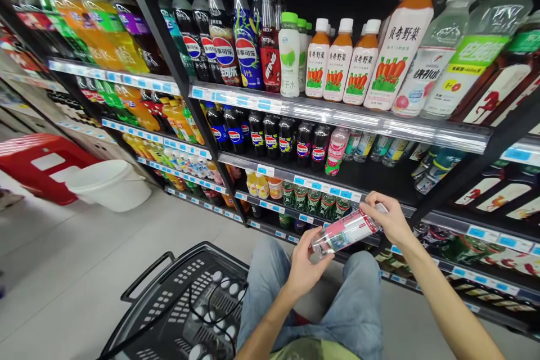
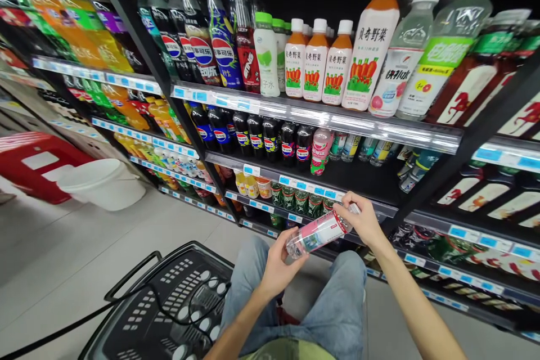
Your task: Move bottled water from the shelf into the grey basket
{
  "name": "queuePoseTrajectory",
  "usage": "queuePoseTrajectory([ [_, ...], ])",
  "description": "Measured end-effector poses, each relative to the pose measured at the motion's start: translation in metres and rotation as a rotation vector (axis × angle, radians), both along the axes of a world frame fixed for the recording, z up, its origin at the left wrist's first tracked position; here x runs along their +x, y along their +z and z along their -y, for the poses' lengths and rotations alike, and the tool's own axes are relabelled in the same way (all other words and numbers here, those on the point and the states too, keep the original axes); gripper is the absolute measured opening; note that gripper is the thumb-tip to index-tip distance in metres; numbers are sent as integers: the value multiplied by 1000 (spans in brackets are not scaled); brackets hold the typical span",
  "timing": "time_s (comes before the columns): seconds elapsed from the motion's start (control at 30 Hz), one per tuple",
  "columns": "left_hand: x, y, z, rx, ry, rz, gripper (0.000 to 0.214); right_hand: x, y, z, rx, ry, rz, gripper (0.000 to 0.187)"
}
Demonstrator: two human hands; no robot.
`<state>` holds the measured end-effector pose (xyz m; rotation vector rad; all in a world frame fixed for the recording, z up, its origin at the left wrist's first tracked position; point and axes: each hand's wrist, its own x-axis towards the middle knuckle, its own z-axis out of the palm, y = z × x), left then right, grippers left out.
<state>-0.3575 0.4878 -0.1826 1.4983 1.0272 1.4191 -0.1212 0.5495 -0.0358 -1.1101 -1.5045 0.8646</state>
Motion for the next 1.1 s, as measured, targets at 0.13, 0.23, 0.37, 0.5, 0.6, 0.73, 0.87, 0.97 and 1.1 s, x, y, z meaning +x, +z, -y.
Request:
queuePoseTrajectory([
  [0.13,-1,1,2,82,44,-67,56,-3,-2,-1,7,6,11,58],
  [0.23,-3,-2,5,113,71,-111,56,-6,-1,-3,17,13,27,58],
  [0.37,-5,-12,15,36,15,-141,67,-7,4,-6,47,15,55,57],
  [0.5,-1,-25,30,-169,-136,-8,85,-9,9,-6,50,43,108,54],
  [0.6,4,-30,37,-214,-253,105,87,-13,11,-5,4,73,124,52],
  [0.73,5,-27,39,-227,-254,160,87,-15,10,-5,-29,78,134,49],
  [0.87,3,-18,37,-299,-256,247,89,-15,9,-8,32,93,168,44],
  [0.97,4,-8,36,-402,-288,445,85,-16,9,-8,84,146,186,38],
  [1.1,0,6,34,-668,-516,748,79,-21,13,-3,161,176,176,32],
])
